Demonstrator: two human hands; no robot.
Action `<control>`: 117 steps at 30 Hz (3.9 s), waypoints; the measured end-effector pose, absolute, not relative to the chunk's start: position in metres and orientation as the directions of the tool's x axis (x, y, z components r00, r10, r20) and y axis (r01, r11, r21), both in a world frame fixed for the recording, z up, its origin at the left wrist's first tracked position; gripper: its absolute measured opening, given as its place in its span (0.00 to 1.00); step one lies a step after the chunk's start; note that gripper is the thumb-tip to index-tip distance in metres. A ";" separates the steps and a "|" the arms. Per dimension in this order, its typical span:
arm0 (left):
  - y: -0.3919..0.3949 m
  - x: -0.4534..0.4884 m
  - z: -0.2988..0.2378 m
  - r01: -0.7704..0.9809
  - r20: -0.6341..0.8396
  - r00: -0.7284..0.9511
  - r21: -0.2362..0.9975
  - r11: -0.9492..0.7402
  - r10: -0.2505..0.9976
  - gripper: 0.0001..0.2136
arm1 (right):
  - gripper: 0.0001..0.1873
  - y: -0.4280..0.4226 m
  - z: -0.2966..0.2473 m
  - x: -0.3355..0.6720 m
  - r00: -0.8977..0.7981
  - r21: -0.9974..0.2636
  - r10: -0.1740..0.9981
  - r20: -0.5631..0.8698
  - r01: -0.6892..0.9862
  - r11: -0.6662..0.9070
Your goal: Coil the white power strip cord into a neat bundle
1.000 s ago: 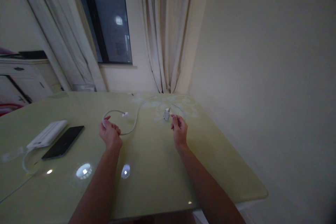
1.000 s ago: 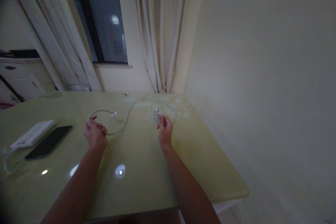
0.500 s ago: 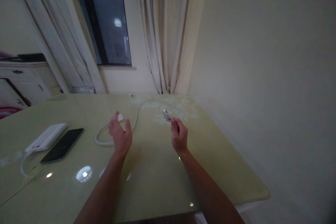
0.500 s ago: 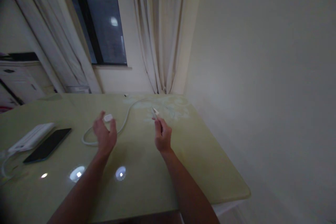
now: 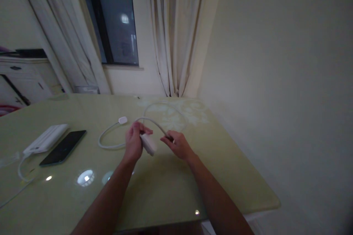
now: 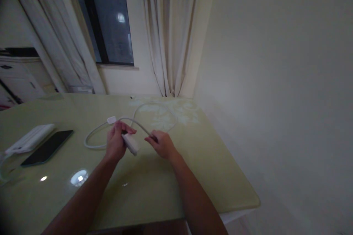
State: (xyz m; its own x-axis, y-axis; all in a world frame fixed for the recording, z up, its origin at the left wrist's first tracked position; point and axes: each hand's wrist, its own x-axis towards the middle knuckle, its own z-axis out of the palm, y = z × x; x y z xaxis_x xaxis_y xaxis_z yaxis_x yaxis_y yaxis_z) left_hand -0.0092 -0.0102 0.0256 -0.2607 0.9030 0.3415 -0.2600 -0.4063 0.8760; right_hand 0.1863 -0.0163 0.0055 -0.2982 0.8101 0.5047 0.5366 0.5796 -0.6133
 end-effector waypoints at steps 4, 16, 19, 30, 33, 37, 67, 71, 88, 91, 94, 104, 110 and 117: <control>0.005 -0.075 0.037 -0.575 0.194 -0.505 0.651 -0.496 0.841 0.22 | 0.14 0.008 -0.004 0.208 -0.320 -0.394 0.832 0.453 0.765 0.509; 0.014 -0.050 0.025 -0.163 0.199 -0.620 0.914 -0.372 0.759 0.20 | 0.23 0.010 -0.013 0.213 0.199 -0.521 0.890 0.410 0.852 0.049; 0.006 -0.031 0.021 -0.022 0.283 -0.480 0.942 -0.334 0.830 0.21 | 0.25 0.001 -0.014 0.198 0.155 -0.448 0.917 0.367 0.894 0.028; -0.012 -0.006 0.010 0.434 0.467 -0.006 0.798 -0.419 0.884 0.19 | 0.38 -0.027 0.007 0.173 -0.097 -0.407 0.962 0.254 0.892 0.198; -0.014 -0.002 0.008 0.479 0.461 0.049 0.768 -0.426 0.886 0.18 | 0.38 -0.030 0.009 0.169 -0.170 -0.352 0.958 0.233 0.903 0.246; -0.018 -0.001 0.012 0.624 0.612 0.102 0.575 -0.530 0.784 0.17 | 0.37 -0.036 0.015 0.165 -0.247 -0.299 0.939 0.239 0.901 0.314; -0.023 -0.050 0.068 -0.955 0.204 0.013 0.292 -0.048 0.979 0.08 | 0.15 -0.005 0.001 0.202 -0.033 -0.676 0.796 0.605 0.507 0.535; -0.020 -0.057 0.062 -0.805 0.096 0.255 0.573 0.156 0.962 0.07 | 0.21 -0.004 0.008 0.210 0.071 -0.750 0.875 0.479 0.550 0.366; -0.045 0.006 0.035 0.086 -0.030 0.600 0.996 -0.026 0.800 0.20 | 0.11 -0.022 0.018 0.186 0.078 -0.845 0.901 0.426 0.391 0.365; -0.043 0.007 0.035 0.028 0.063 0.481 0.996 -0.087 0.874 0.19 | 0.11 -0.028 0.020 0.178 0.026 -0.827 0.880 0.474 0.357 0.435; -0.036 0.008 0.028 0.093 0.121 0.368 0.982 -0.166 0.922 0.20 | 0.14 -0.034 0.022 0.172 -0.088 -0.817 0.862 0.499 0.284 0.502; -0.025 0.009 -0.003 0.277 0.337 0.483 0.816 -0.507 0.808 0.09 | 0.21 -0.054 0.028 0.165 -0.376 -0.777 0.741 0.557 0.080 0.625; -0.044 0.010 -0.001 0.777 0.340 0.455 0.301 -0.554 0.823 0.14 | 0.13 -0.045 0.017 0.162 -0.204 -0.642 0.712 0.672 0.319 0.697; -0.056 0.022 0.018 0.839 0.540 0.453 0.010 -0.544 0.709 0.14 | 0.12 -0.037 0.016 0.169 -0.076 -0.649 0.741 0.667 0.429 0.628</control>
